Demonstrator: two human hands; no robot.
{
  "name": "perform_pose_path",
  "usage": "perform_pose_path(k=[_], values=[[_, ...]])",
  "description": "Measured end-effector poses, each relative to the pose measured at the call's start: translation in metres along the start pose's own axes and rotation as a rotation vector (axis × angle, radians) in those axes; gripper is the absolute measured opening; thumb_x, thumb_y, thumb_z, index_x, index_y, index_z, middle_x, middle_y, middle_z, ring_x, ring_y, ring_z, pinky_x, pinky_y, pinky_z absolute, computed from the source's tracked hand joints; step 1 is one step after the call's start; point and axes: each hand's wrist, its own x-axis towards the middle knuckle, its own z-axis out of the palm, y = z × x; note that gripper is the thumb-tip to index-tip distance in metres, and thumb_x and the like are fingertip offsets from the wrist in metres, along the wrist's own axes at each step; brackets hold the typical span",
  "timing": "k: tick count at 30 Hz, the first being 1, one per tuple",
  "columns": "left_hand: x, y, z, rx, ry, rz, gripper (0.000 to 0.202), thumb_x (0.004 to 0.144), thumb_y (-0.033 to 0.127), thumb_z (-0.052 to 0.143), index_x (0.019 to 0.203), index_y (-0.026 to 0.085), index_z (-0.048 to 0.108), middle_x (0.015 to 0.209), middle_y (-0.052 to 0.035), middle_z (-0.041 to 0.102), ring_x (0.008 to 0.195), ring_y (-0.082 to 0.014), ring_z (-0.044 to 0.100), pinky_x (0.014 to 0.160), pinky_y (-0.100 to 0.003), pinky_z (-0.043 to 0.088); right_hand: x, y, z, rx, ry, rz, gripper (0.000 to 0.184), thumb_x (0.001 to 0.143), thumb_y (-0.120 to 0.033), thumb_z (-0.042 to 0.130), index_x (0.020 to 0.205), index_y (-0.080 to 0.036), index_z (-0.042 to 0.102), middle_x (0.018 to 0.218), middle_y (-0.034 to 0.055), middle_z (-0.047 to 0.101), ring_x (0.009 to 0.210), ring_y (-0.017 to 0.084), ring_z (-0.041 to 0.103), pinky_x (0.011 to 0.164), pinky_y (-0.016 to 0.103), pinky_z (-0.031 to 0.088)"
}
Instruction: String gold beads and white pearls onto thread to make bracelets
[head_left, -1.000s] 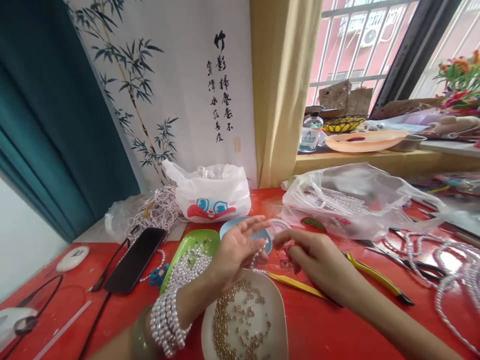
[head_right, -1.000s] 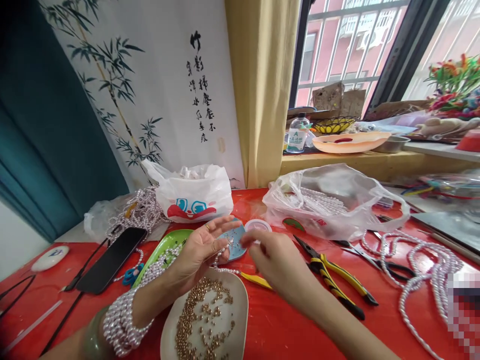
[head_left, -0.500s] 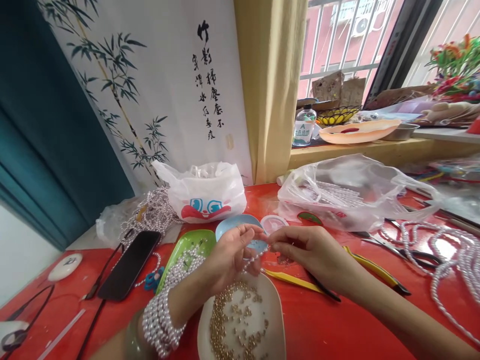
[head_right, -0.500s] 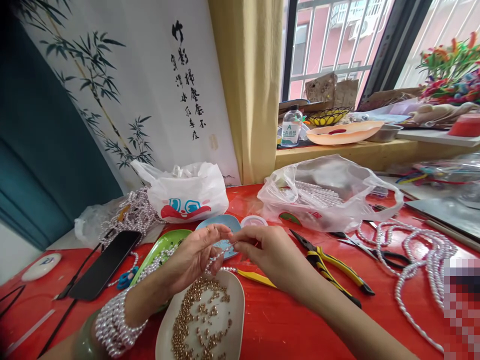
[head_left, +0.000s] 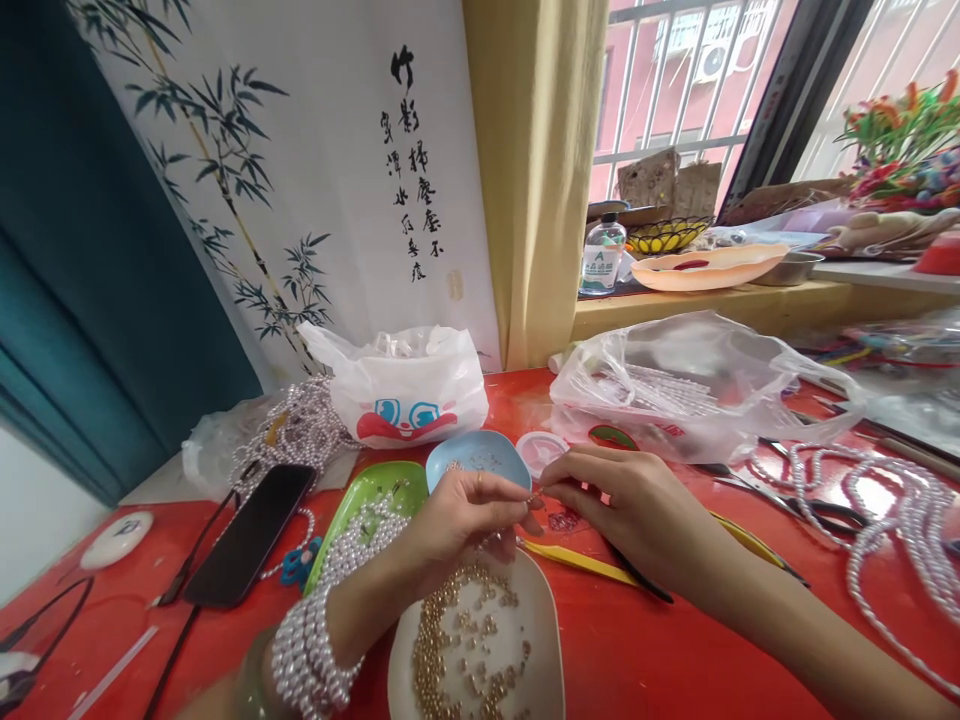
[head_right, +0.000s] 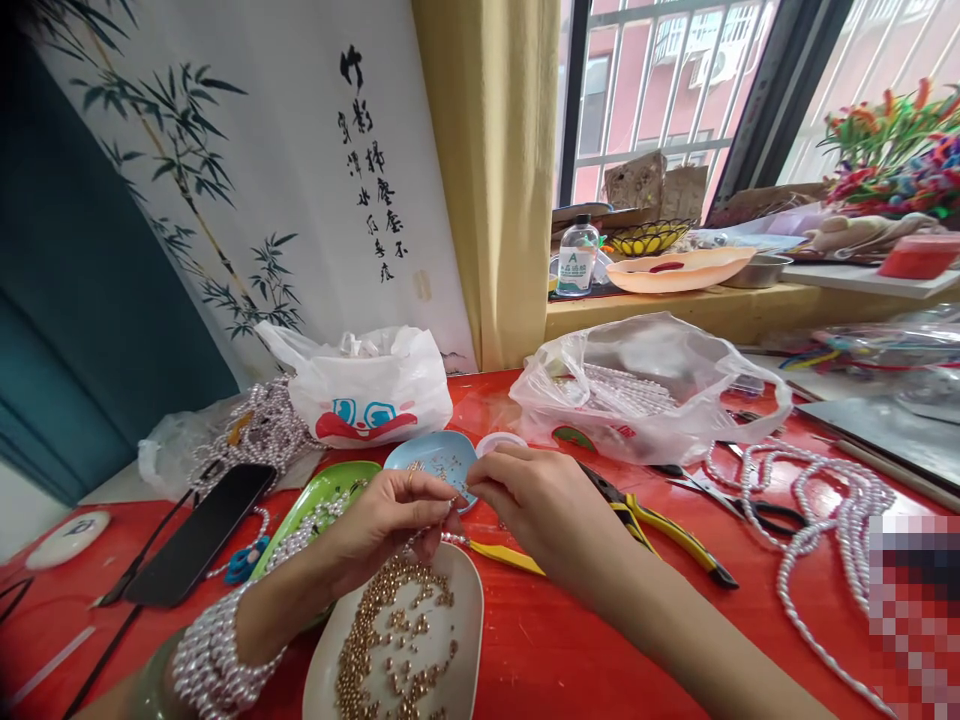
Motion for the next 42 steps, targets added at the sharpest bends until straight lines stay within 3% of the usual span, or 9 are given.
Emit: perform_pose_path(k=[10,15,22,32,36,38,40,42], values=[[0.001,-0.001,0.001,0.013,0.090,-0.018,0.009,0.061,0.019,0.068,0.069,0.014,0.066,0.061,-0.0042,0.065,0.044,-0.0069,0.050,0.045,-0.021,0.039,0.001,0.007,0.000,0.016,0.008,-0.004,0.016,0.080,-0.015,0.050,0.073,-0.022,0.064,0.069,-0.0019,0.066,0.061,0.012,0.057,0.058,0.024,0.042],[0.001,0.000,0.002,-0.010,0.056,-0.004,0.013,0.064,0.021,0.066,0.076,0.016,0.065,0.058,-0.0001,0.060,0.042,-0.0067,0.047,0.042,-0.020,0.037,0.000,0.007,0.003,0.015,0.045,-0.015,0.016,0.080,-0.015,0.051,0.074,-0.022,0.064,0.071,-0.0017,0.066,0.062,0.012,0.057,0.057,0.024,0.042],[0.000,0.001,0.004,0.011,0.023,0.016,0.004,0.066,0.017,0.060,0.063,0.014,0.060,0.055,-0.0003,0.059,0.041,-0.0061,0.046,0.043,-0.020,0.036,0.000,0.000,0.001,0.025,0.008,-0.031,0.019,0.081,-0.015,0.047,0.074,-0.021,0.063,0.071,-0.0008,0.066,0.062,0.012,0.057,0.057,0.024,0.043],[0.001,-0.001,0.001,-0.022,-0.009,-0.074,0.015,0.066,0.020,0.065,0.078,0.011,0.066,0.065,-0.0050,0.064,0.054,-0.0090,0.055,0.056,-0.022,0.041,0.000,0.006,0.003,0.009,0.044,-0.015,0.017,0.080,-0.015,0.048,0.074,-0.021,0.063,0.070,-0.0017,0.066,0.063,0.012,0.057,0.058,0.024,0.042],[0.001,0.000,0.002,-0.102,-0.001,-0.054,0.019,0.062,0.020,0.071,0.077,0.010,0.064,0.066,-0.0050,0.064,0.058,-0.0098,0.057,0.062,-0.024,0.042,0.002,0.006,0.002,-0.078,0.168,0.092,0.013,0.079,-0.019,0.050,0.083,-0.019,0.062,0.077,0.0018,0.066,0.058,0.012,0.057,0.053,0.024,0.041],[0.002,0.001,0.002,-0.158,0.047,-0.020,0.019,0.062,0.020,0.072,0.076,0.012,0.062,0.068,-0.0037,0.064,0.060,-0.0096,0.058,0.064,-0.023,0.042,0.003,0.003,0.002,-0.112,0.227,0.205,0.009,0.078,-0.020,0.050,0.078,-0.018,0.059,0.072,0.0026,0.064,0.052,0.011,0.054,0.048,0.024,0.039],[0.002,0.002,0.001,-0.197,0.106,0.026,0.018,0.063,0.019,0.071,0.076,0.012,0.061,0.072,-0.0031,0.064,0.063,-0.0093,0.058,0.065,-0.022,0.042,0.003,-0.002,0.006,-0.032,0.142,0.302,0.016,0.077,-0.021,0.050,0.061,-0.018,0.055,0.054,-0.0001,0.057,0.043,0.010,0.049,0.041,0.022,0.035],[0.003,0.003,0.001,-0.219,0.153,0.081,0.017,0.064,0.018,0.071,0.076,0.013,0.060,0.076,-0.0031,0.064,0.068,-0.0094,0.058,0.067,-0.021,0.043,0.003,-0.010,0.013,0.199,-0.071,0.375,0.026,0.078,-0.020,0.048,0.052,-0.018,0.053,0.043,-0.0024,0.049,0.038,0.009,0.046,0.035,0.020,0.032]])
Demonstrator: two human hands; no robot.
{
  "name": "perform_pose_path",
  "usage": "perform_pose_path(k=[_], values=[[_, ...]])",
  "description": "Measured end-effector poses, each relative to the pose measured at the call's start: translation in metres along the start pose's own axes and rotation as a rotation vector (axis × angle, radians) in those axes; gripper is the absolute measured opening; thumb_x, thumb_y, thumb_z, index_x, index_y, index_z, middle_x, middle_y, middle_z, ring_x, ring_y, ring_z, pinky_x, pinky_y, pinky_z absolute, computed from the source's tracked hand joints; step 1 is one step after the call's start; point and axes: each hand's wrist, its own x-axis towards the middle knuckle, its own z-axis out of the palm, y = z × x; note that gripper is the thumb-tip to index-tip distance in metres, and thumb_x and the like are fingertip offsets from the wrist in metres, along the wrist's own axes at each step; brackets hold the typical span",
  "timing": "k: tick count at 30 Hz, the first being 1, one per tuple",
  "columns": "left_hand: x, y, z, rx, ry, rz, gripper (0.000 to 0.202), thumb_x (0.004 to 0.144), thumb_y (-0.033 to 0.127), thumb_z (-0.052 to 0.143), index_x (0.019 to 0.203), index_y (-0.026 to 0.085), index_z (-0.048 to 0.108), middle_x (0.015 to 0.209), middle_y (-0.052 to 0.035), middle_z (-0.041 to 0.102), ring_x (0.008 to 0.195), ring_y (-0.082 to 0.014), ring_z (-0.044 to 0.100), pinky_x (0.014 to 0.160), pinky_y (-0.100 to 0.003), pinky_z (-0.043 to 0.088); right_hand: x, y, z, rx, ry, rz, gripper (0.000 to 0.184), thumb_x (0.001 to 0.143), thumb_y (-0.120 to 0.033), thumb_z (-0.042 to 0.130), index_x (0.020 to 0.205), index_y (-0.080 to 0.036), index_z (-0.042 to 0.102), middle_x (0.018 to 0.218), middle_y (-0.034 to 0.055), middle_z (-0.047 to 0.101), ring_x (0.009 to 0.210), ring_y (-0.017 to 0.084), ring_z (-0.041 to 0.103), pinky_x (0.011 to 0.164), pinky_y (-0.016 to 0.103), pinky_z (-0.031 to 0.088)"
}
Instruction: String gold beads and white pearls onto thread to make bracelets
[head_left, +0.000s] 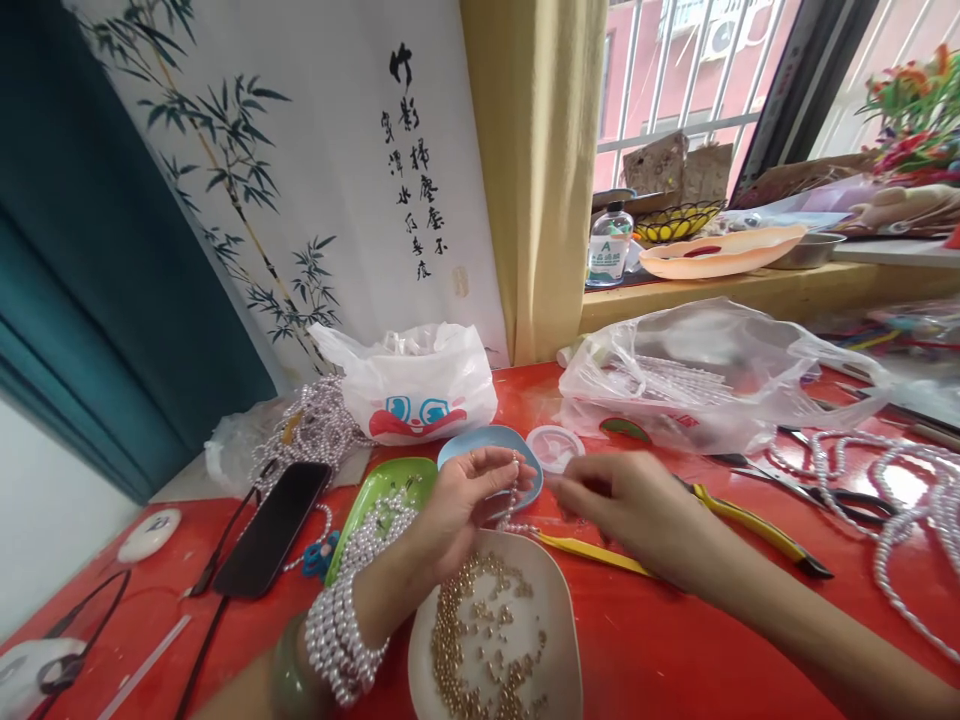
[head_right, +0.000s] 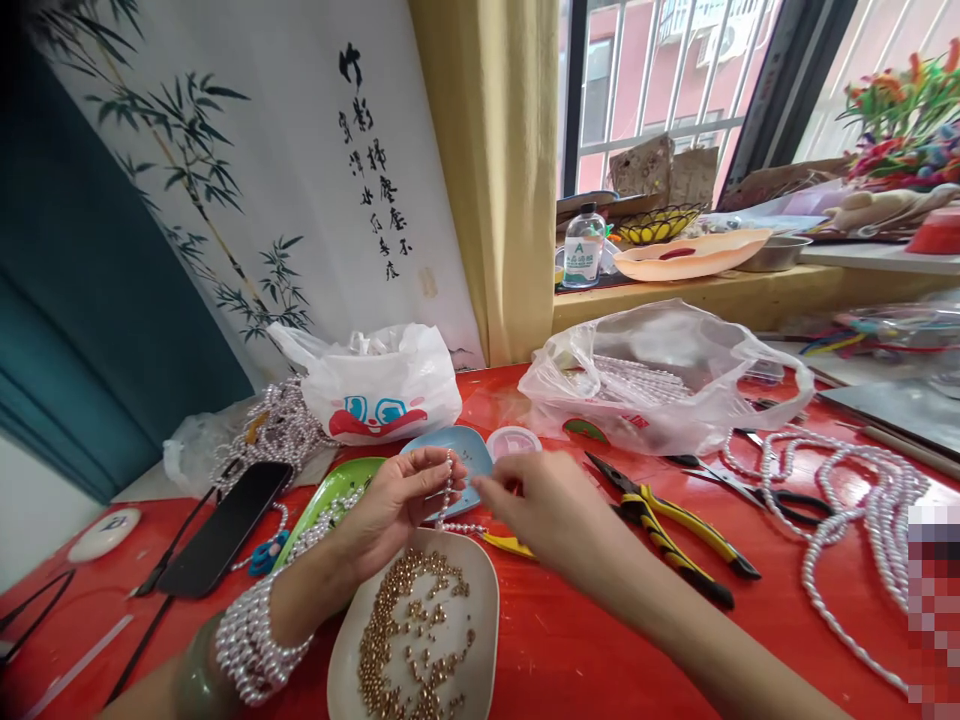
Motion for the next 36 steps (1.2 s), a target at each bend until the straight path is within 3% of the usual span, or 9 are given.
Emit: perform_pose_path(k=[2,4,7,10,16,20,26,33,36], values=[[0.000,0.000,0.000,-0.008,0.028,0.038,0.017,0.064,0.017,0.070,0.076,0.013,0.059,0.078,-0.0027,0.064,0.068,-0.0092,0.058,0.065,-0.021,0.043,-0.003,-0.005,0.011,0.306,-0.235,0.092,0.021,0.079,-0.018,0.045,0.063,-0.016,0.059,0.052,-0.0007,0.055,0.040,0.008,0.050,0.035,0.018,0.035],[0.000,-0.001,0.000,0.000,0.048,0.066,0.017,0.063,0.018,0.071,0.074,0.014,0.058,0.078,-0.0022,0.064,0.065,-0.0089,0.057,0.060,-0.020,0.042,-0.006,-0.008,0.021,0.643,-0.342,0.175,0.016,0.080,-0.018,0.046,0.084,-0.016,0.061,0.076,0.0036,0.063,0.050,0.007,0.057,0.042,0.017,0.042],[-0.001,-0.002,0.000,0.000,0.049,0.086,0.019,0.062,0.018,0.072,0.073,0.015,0.056,0.077,-0.0021,0.064,0.064,-0.0093,0.057,0.056,-0.019,0.042,-0.010,-0.009,0.032,1.038,-0.389,0.259,0.017,0.080,-0.022,0.052,0.094,-0.016,0.061,0.091,0.0051,0.064,0.061,0.005,0.060,0.054,0.014,0.045],[-0.001,-0.004,0.001,-0.033,-0.008,0.054,0.019,0.064,0.020,0.070,0.078,0.015,0.058,0.076,-0.0021,0.064,0.061,-0.0093,0.057,0.053,-0.019,0.042,-0.009,-0.005,0.037,1.130,-0.322,0.266,0.014,0.080,-0.025,0.053,0.081,-0.013,0.061,0.079,0.0039,0.064,0.059,0.005,0.058,0.054,0.013,0.044],[-0.002,-0.007,0.005,-0.007,-0.105,0.075,0.015,0.073,0.025,0.063,0.079,0.012,0.065,0.072,-0.0039,0.065,0.054,-0.0070,0.054,0.052,-0.018,0.041,-0.006,-0.001,0.041,0.825,-0.235,0.132,0.027,0.085,-0.030,0.041,0.066,-0.014,0.052,0.054,-0.0010,0.055,0.046,0.007,0.051,0.046,0.018,0.041],[-0.004,-0.008,0.006,-0.019,0.009,0.141,0.011,0.071,0.025,0.064,0.073,0.014,0.065,0.071,-0.0026,0.065,0.062,-0.0090,0.057,0.057,-0.019,0.044,-0.013,-0.006,0.042,0.540,-0.067,0.051,0.018,0.086,-0.029,0.033,0.081,-0.018,0.046,0.059,-0.0011,0.055,0.050,0.011,0.052,0.047,0.023,0.042],[-0.006,-0.009,0.008,0.147,0.209,0.254,0.016,0.067,0.028,0.067,0.077,0.016,0.068,0.068,-0.0019,0.064,0.061,-0.0093,0.057,0.056,-0.019,0.045,-0.018,-0.006,0.042,0.109,0.067,-0.104,0.020,0.088,-0.025,0.025,0.082,-0.019,0.043,0.052,-0.0028,0.054,0.041,0.012,0.052,0.042,0.022,0.037],[-0.012,-0.008,0.014,0.203,0.282,0.282,0.010,0.064,0.024,0.069,0.070,0.016,0.070,0.069,-0.0026,0.066,0.060,-0.0098,0.057,0.057,-0.021,0.047,-0.021,0.002,0.050,-0.427,0.240,-0.457,0.026,0.084,-0.012,0.026,0.075,-0.016,0.049,0.048,0.0003,0.055,0.039,0.014,0.052,0.039,0.023,0.028],[-0.011,-0.009,0.011,0.190,0.261,0.238,0.010,0.064,0.025,0.069,0.069,0.016,0.070,0.071,-0.0030,0.067,0.060,-0.0095,0.056,0.057,-0.020,0.046,-0.019,0.007,0.050,-0.541,0.223,-0.553,0.028,0.081,-0.008,0.027,0.076,-0.014,0.054,0.048,0.0012,0.056,0.039,0.014,0.051,0.039,0.024,0.026]])
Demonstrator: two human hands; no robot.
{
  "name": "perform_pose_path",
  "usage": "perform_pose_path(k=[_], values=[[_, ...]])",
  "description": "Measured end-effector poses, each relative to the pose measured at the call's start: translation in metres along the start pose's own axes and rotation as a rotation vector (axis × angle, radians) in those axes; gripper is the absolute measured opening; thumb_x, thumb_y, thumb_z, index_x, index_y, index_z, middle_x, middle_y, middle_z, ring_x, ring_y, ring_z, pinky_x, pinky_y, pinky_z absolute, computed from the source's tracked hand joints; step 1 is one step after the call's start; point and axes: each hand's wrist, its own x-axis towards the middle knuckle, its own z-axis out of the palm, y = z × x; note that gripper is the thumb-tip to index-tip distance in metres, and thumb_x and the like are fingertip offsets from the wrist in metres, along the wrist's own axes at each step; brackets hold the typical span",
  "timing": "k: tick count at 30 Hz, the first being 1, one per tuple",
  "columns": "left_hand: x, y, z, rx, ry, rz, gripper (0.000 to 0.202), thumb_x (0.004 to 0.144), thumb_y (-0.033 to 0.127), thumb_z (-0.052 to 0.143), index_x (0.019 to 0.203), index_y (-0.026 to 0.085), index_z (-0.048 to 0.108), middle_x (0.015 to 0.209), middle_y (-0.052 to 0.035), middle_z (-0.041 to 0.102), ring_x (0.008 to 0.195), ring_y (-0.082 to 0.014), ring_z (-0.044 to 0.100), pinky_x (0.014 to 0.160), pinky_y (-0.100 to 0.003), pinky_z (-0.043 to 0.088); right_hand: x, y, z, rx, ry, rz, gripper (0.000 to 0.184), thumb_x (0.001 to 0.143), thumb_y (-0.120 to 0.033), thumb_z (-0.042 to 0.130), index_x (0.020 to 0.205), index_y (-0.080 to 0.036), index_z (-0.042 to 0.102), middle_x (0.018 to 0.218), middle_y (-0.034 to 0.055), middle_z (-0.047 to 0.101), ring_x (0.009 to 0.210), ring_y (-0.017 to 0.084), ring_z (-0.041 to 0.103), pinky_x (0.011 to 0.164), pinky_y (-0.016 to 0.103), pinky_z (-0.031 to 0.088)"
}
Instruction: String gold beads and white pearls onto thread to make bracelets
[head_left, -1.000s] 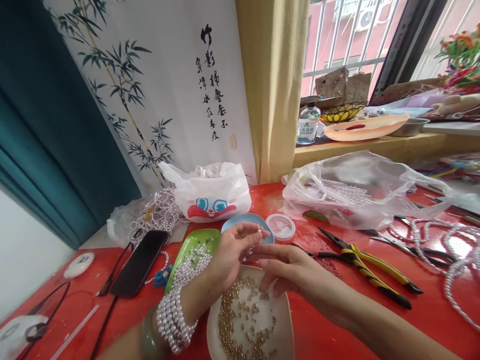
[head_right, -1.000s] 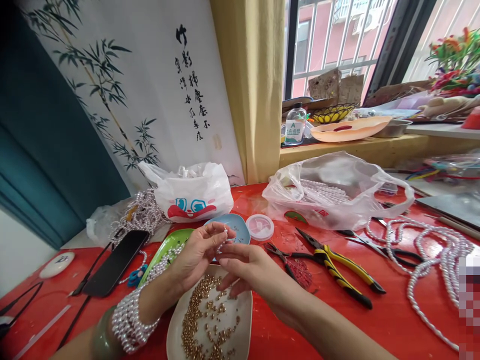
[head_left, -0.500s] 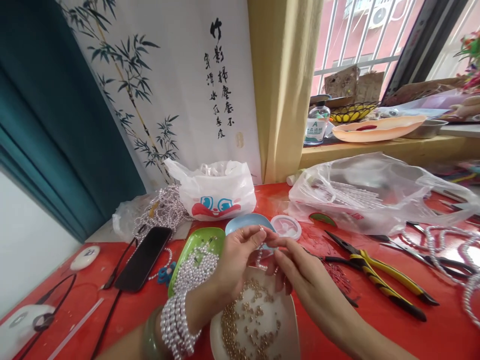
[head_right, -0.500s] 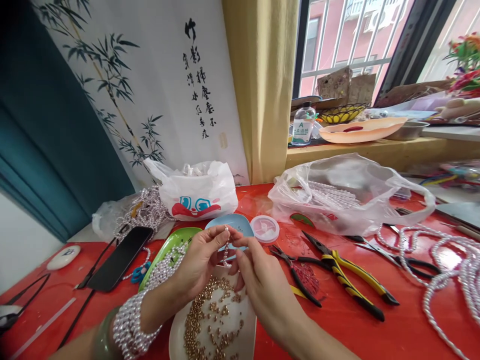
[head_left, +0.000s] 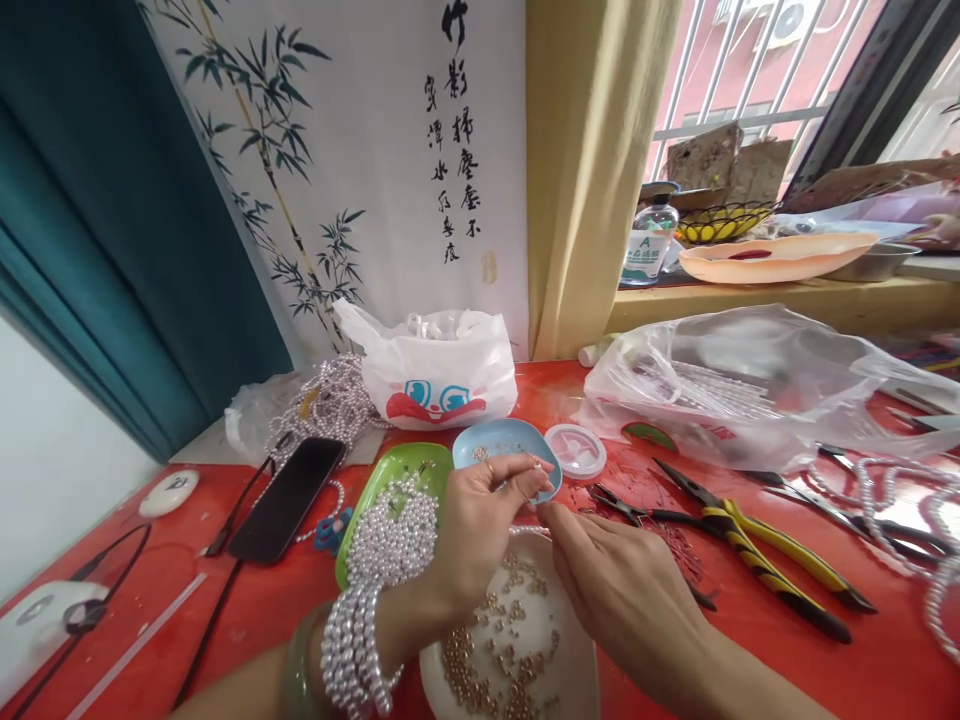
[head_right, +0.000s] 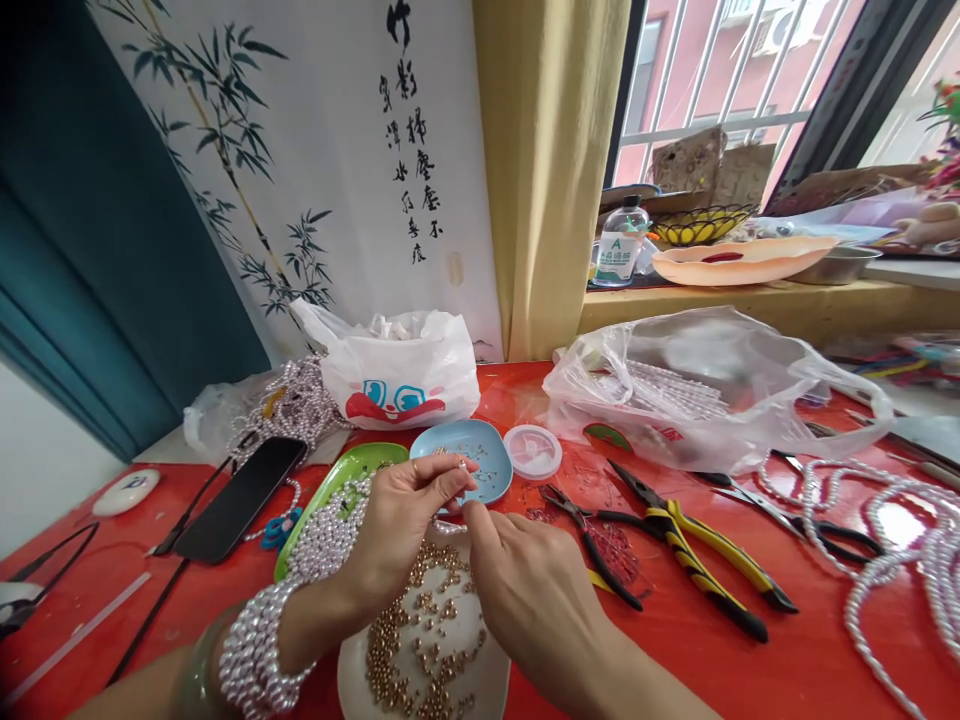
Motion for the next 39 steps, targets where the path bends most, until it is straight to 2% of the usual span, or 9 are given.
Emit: perform_pose_path(k=[4,7,9,11,14,20,27,33,39], values=[[0.005,0.003,-0.004,0.007,-0.113,-0.048,0.013,0.067,0.027,0.066,0.066,0.014,0.069,0.077,-0.0042,0.066,0.058,-0.0072,0.053,0.057,-0.020,0.043,0.008,0.022,-0.013,0.085,-0.205,0.126,0.026,0.080,-0.013,0.034,0.080,-0.018,0.060,0.062,0.0018,0.064,0.045,0.013,0.054,0.041,0.023,0.029],[0.006,0.007,-0.006,0.009,-0.207,-0.084,0.019,0.072,0.031,0.062,0.067,0.014,0.068,0.083,-0.0048,0.065,0.057,-0.0062,0.050,0.057,-0.021,0.040,0.015,0.037,-0.030,0.239,-0.124,0.327,0.030,0.077,-0.010,0.035,0.088,-0.019,0.061,0.075,0.0032,0.065,0.055,0.013,0.056,0.050,0.025,0.040],[0.005,0.009,-0.006,-0.011,-0.302,-0.128,0.020,0.073,0.031,0.061,0.068,0.013,0.067,0.077,-0.0042,0.063,0.057,-0.0068,0.049,0.057,-0.021,0.038,0.018,0.039,-0.037,0.457,-0.081,0.340,0.036,0.079,-0.010,0.032,0.106,-0.019,0.055,0.080,0.0039,0.063,0.056,0.012,0.055,0.053,0.025,0.044],[0.004,0.008,-0.006,-0.035,-0.406,-0.158,0.021,0.075,0.030,0.058,0.067,0.012,0.066,0.069,-0.0035,0.061,0.058,-0.0080,0.049,0.058,-0.022,0.036,0.019,0.037,-0.040,0.697,-0.135,0.294,0.038,0.083,-0.012,0.030,0.115,-0.019,0.049,0.079,0.0031,0.061,0.056,0.010,0.054,0.052,0.024,0.046],[0.003,0.007,-0.007,-0.041,-0.489,-0.181,0.023,0.077,0.028,0.057,0.063,0.012,0.063,0.063,-0.0029,0.058,0.059,-0.0091,0.049,0.059,-0.022,0.034,0.021,0.032,-0.041,0.869,-0.260,0.315,0.027,0.085,-0.017,0.035,0.104,-0.019,0.055,0.073,0.0011,0.061,0.062,0.010,0.055,0.056,0.023,0.047],[0.004,0.009,-0.008,0.006,-0.494,-0.225,0.023,0.077,0.030,0.057,0.063,0.011,0.063,0.060,-0.0016,0.057,0.057,-0.0079,0.047,0.059,-0.021,0.033,0.025,0.035,-0.041,0.710,-0.245,0.471,0.009,0.079,-0.023,0.054,0.074,-0.019,0.059,0.074,0.0009,0.064,0.069,0.013,0.056,0.061,0.026,0.044],[0.006,0.011,-0.011,0.046,-0.494,-0.264,0.021,0.073,0.030,0.060,0.068,0.011,0.066,0.061,-0.0043,0.061,0.056,-0.0089,0.050,0.057,-0.021,0.035,0.020,0.034,-0.041,0.415,-0.167,0.281,0.014,0.083,-0.019,0.046,0.072,-0.019,0.055,0.072,0.0008,0.063,0.061,0.012,0.055,0.052,0.023,0.039],[0.009,0.012,-0.010,-0.026,-0.453,-0.294,0.007,0.065,0.018,0.060,0.065,0.012,0.064,0.057,-0.0031,0.062,0.052,-0.0092,0.054,0.055,-0.022,0.038,0.019,0.031,-0.045,0.396,-0.137,0.157,0.015,0.083,-0.013,0.042,0.075,-0.020,0.053,0.068,-0.0028,0.063,0.057,0.010,0.056,0.050,0.020,0.039],[0.008,0.011,-0.005,-0.090,-0.433,-0.320,0.003,0.058,0.014,0.058,0.058,0.012,0.059,0.050,-0.0011,0.058,0.045,-0.0077,0.050,0.051,-0.021,0.038,0.017,0.032,-0.042,0.291,0.000,0.011,0.017,0.082,-0.013,0.042,0.077,-0.018,0.058,0.068,0.0014,0.060,0.059,0.012,0.054,0.052,0.023,0.041]])
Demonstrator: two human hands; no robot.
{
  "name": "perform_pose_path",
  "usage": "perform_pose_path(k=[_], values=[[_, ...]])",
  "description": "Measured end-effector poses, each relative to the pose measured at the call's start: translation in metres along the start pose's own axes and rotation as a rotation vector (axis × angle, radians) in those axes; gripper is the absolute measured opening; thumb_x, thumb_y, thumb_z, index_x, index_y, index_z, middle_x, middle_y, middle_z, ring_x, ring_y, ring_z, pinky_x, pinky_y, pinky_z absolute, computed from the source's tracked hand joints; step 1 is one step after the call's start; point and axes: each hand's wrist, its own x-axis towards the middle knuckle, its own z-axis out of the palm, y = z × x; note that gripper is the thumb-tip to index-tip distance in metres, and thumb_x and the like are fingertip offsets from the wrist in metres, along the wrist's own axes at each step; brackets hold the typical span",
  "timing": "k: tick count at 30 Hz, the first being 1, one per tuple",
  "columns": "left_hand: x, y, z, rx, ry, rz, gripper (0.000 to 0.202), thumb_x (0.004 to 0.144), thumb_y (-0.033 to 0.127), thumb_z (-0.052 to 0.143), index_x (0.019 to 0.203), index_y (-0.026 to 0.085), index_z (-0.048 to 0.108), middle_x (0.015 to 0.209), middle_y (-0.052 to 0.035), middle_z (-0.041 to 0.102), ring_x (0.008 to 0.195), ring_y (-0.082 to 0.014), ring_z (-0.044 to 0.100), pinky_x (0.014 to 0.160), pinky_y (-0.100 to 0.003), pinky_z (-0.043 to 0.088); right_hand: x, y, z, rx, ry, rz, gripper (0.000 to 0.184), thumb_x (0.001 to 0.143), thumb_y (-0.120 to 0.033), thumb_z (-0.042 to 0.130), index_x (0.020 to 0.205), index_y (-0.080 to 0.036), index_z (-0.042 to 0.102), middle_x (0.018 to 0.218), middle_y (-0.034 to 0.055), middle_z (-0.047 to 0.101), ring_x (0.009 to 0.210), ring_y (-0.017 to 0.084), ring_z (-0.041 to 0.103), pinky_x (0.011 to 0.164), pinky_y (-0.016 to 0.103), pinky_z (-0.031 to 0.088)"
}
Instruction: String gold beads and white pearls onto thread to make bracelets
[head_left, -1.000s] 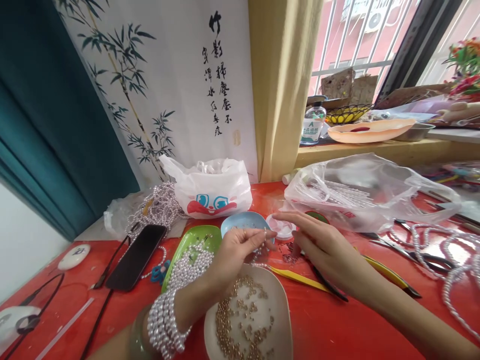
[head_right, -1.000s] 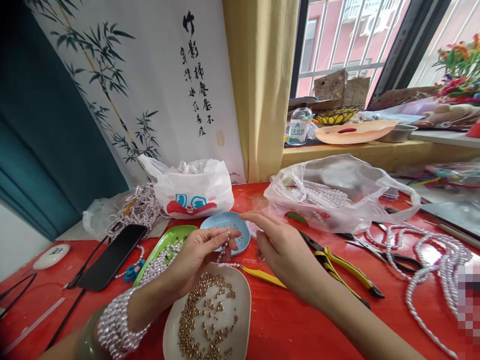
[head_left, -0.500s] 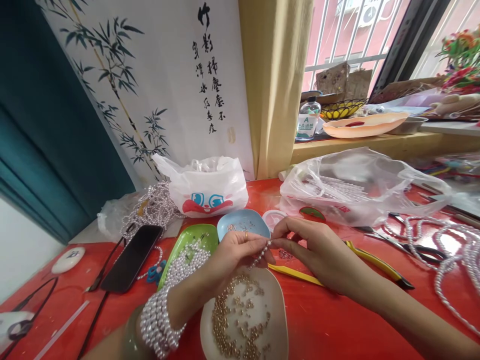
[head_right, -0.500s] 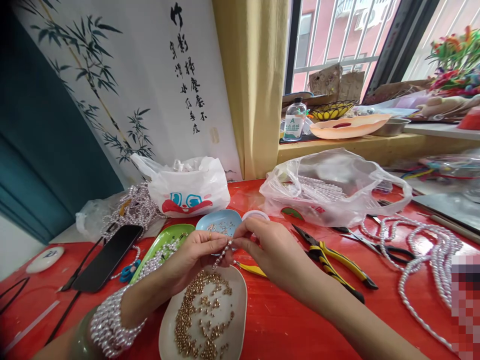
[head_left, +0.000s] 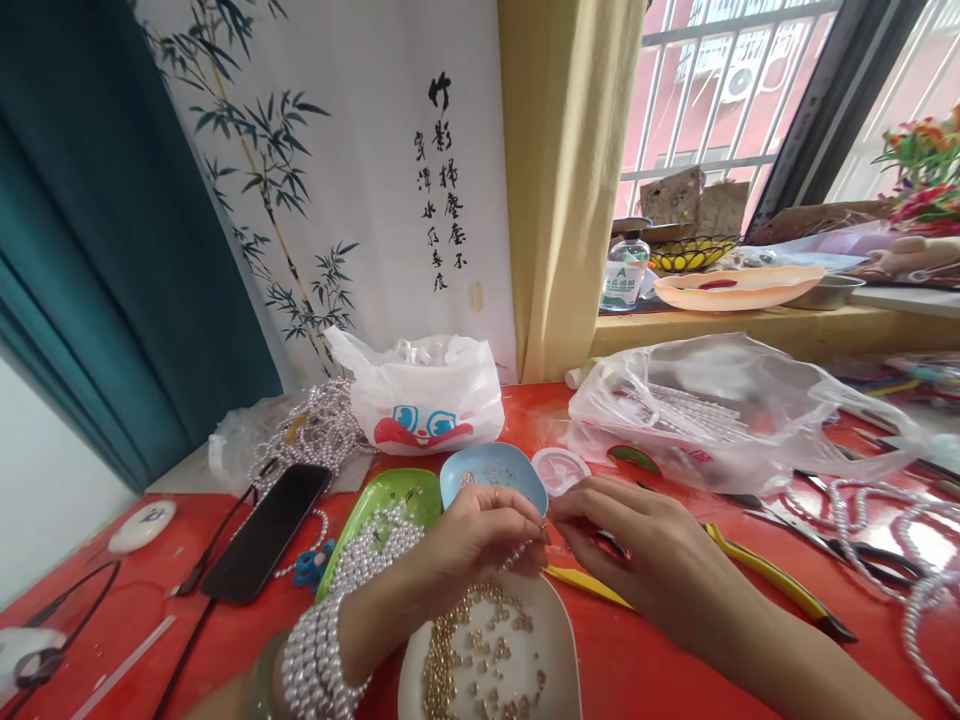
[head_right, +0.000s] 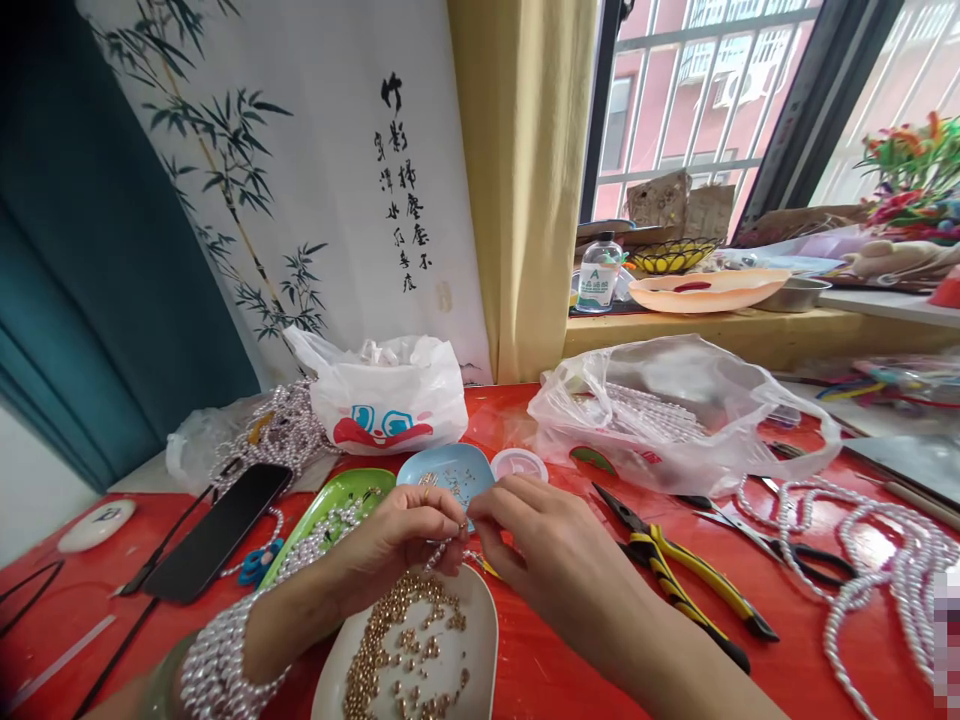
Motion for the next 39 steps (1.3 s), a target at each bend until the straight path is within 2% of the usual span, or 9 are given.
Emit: perform_pose_path(k=[4,10,16,22,30,36,39], values=[[0.001,-0.001,0.000,-0.017,0.003,-0.017,0.006,0.058,0.015,0.056,0.062,0.012,0.059,0.049,-0.0008,0.057,0.043,-0.0077,0.048,0.048,-0.022,0.038,-0.003,0.003,0.002,-0.114,0.034,-0.116,0.025,0.088,-0.017,0.036,0.080,-0.016,0.059,0.072,0.0049,0.060,0.062,0.014,0.053,0.054,0.026,0.042],[0.002,0.000,-0.003,-0.023,-0.031,-0.033,0.011,0.062,0.016,0.055,0.071,0.012,0.060,0.048,-0.0008,0.057,0.043,-0.0080,0.049,0.048,-0.022,0.038,-0.002,0.004,0.003,-0.179,0.045,-0.151,0.028,0.090,-0.017,0.033,0.078,-0.015,0.058,0.070,0.0050,0.058,0.061,0.014,0.051,0.052,0.025,0.041],[0.002,0.000,-0.003,0.016,-0.023,-0.050,0.010,0.061,0.021,0.061,0.064,0.013,0.057,0.050,-0.0004,0.059,0.043,-0.0075,0.049,0.050,-0.022,0.038,-0.005,0.005,0.005,-0.253,-0.012,-0.176,0.027,0.089,-0.014,0.033,0.082,-0.015,0.058,0.072,0.0055,0.058,0.063,0.015,0.051,0.052,0.026,0.039],[0.002,0.001,-0.001,0.031,-0.016,-0.053,0.007,0.059,0.020,0.056,0.061,0.013,0.055,0.053,-0.0035,0.062,0.048,-0.0096,0.053,0.053,-0.023,0.037,-0.003,0.003,0.005,-0.392,0.017,-0.320,0.031,0.086,-0.005,0.030,0.077,-0.013,0.058,0.068,0.0065,0.056,0.062,0.017,0.049,0.051,0.029,0.038],[0.003,-0.002,-0.004,0.019,-0.063,-0.009,0.010,0.065,0.021,0.057,0.063,0.012,0.059,0.053,-0.0024,0.060,0.048,-0.0077,0.050,0.052,-0.021,0.034,-0.002,0.006,0.003,-0.419,0.040,-0.326,0.029,0.084,-0.003,0.032,0.078,-0.011,0.059,0.068,0.0070,0.056,0.061,0.017,0.048,0.050,0.029,0.039],[0.003,-0.003,-0.007,0.005,-0.105,0.001,0.016,0.066,0.025,0.064,0.072,0.011,0.060,0.060,-0.0030,0.061,0.053,-0.0087,0.050,0.054,-0.021,0.034,-0.002,0.012,0.001,-0.469,0.055,-0.307,0.029,0.088,-0.009,0.029,0.095,-0.008,0.058,0.075,0.0089,0.058,0.068,0.018,0.049,0.056,0.030,0.043],[0.002,-0.002,-0.008,0.047,-0.131,-0.005,0.023,0.066,0.029,0.066,0.079,0.013,0.056,0.062,-0.0021,0.062,0.048,-0.0069,0.046,0.049,-0.020,0.030,-0.001,0.011,0.000,-0.443,0.078,-0.288,0.031,0.089,-0.010,0.028,0.087,-0.010,0.059,0.074,0.0091,0.058,0.067,0.018,0.049,0.057,0.030,0.044]])
